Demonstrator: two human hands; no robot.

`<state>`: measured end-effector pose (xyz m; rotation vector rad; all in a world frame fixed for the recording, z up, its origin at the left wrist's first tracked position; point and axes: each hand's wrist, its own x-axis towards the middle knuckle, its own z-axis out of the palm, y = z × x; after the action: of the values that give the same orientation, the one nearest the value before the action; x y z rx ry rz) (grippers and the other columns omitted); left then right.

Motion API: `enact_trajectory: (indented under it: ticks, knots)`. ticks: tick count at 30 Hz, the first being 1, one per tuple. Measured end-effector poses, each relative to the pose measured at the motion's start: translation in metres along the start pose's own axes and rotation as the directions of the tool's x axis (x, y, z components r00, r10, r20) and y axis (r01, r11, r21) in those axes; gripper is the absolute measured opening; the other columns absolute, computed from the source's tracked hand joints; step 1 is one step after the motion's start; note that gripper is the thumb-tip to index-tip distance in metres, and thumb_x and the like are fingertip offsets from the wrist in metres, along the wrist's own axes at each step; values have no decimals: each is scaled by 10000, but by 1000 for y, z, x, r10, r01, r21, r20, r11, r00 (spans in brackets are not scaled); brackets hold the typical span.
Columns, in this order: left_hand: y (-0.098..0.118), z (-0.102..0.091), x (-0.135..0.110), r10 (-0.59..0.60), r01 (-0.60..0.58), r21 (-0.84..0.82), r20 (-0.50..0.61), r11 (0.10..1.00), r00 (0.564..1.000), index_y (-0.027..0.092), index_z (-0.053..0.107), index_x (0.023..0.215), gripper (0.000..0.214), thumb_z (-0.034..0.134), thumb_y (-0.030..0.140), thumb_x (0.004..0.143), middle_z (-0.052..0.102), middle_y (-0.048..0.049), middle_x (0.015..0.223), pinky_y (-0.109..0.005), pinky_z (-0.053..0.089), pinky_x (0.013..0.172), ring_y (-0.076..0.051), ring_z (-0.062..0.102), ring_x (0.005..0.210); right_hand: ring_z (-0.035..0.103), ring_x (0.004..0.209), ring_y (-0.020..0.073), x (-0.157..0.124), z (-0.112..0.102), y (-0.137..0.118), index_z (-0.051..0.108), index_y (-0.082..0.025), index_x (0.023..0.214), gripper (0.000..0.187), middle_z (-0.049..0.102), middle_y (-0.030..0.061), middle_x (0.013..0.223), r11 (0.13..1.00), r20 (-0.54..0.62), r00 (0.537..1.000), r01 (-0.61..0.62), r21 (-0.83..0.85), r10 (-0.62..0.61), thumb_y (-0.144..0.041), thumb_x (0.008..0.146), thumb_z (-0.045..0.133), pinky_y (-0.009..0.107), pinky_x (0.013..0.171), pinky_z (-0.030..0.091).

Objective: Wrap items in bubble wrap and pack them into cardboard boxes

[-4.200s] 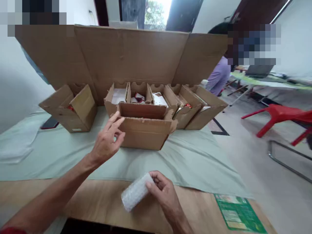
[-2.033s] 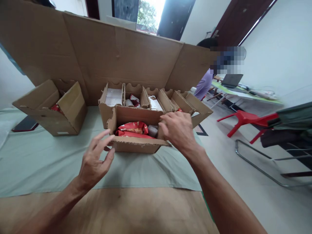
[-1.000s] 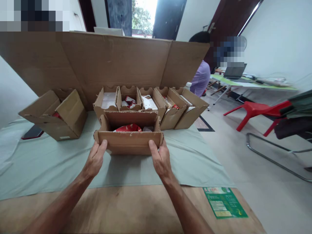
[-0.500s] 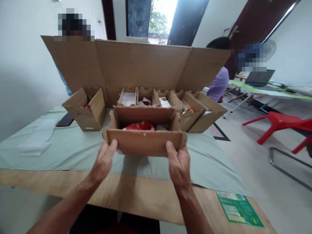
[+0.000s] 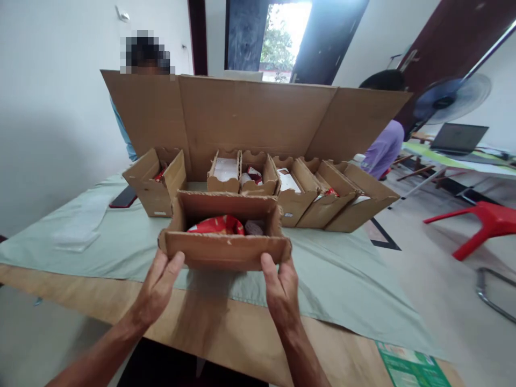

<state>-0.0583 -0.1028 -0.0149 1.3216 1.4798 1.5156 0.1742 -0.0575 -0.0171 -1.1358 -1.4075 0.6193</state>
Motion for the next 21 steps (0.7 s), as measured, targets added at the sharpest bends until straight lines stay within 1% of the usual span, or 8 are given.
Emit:
enact_trajectory:
  ticks: [3,6,8,10,13,15,18,21]
  knots:
    - [-14,12,-29,-38,40,-18,90,999,995,189,296,1598,743,568,485,973,391,-138,1625,-502,181,1293,-311,298,1544,621,1207,321,-27,-25,14,629,-198,1362,525,712,113,1259,993,-28,1000,-14,-118,11,-523,953,582,460,1076,455]
    - [-25,11,-44,-49,53,-68,63,996,997,224,220,1616,794,598,465,962,372,-133,1632,-501,236,1278,-304,316,1537,617,1223,319,-35,-23,20,621,-197,1372,531,706,116,1280,995,16,1000,-20,-102,22,-527,959,571,467,1097,446]
    - [-29,6,-45,-50,49,-73,-12,996,999,223,225,1610,822,630,470,938,388,-141,1617,-499,277,1263,-312,356,1516,586,1286,318,-23,-6,20,591,-193,1408,574,674,121,1348,1000,73,997,-10,-29,13,-549,959,561,466,1127,428]
    - [-32,-1,-40,-67,61,-61,-105,996,992,202,240,1600,848,658,473,913,423,-158,1585,-509,300,1250,-324,400,1487,543,1351,314,-1,19,19,550,-194,1452,635,624,120,1430,998,157,988,-12,62,2,-580,948,563,460,1159,404]
    - [-35,-10,-33,-83,75,-43,-228,996,970,191,242,1595,850,665,453,907,455,-165,1555,-523,292,1248,-327,442,1454,517,1388,308,36,58,21,526,-204,1474,686,595,107,1474,982,310,950,-40,184,-20,-621,930,565,450,1175,395]
    - [-39,-13,-33,-51,48,-20,-256,999,965,208,223,1604,841,660,414,915,419,-149,1587,-506,263,1263,-317,417,1474,506,1399,307,55,80,27,511,-209,1485,721,583,103,1489,977,369,929,-56,205,-24,-644,913,571,455,1189,380]
    - [-47,-12,-40,0,6,28,-227,1000,974,233,168,1626,851,645,334,928,338,-126,1646,-493,213,1282,-307,318,1534,476,1427,297,67,99,37,434,-209,1542,764,539,104,1533,985,349,937,-77,152,19,-648,926,544,460,1210,349]
    - [-56,-6,-51,26,-16,49,-202,999,979,242,122,1640,880,640,288,930,277,-121,1679,-527,167,1290,-316,224,1572,472,1430,281,61,102,42,353,-206,1586,760,512,107,1556,990,297,954,-82,117,44,-628,968,485,444,1197,368]
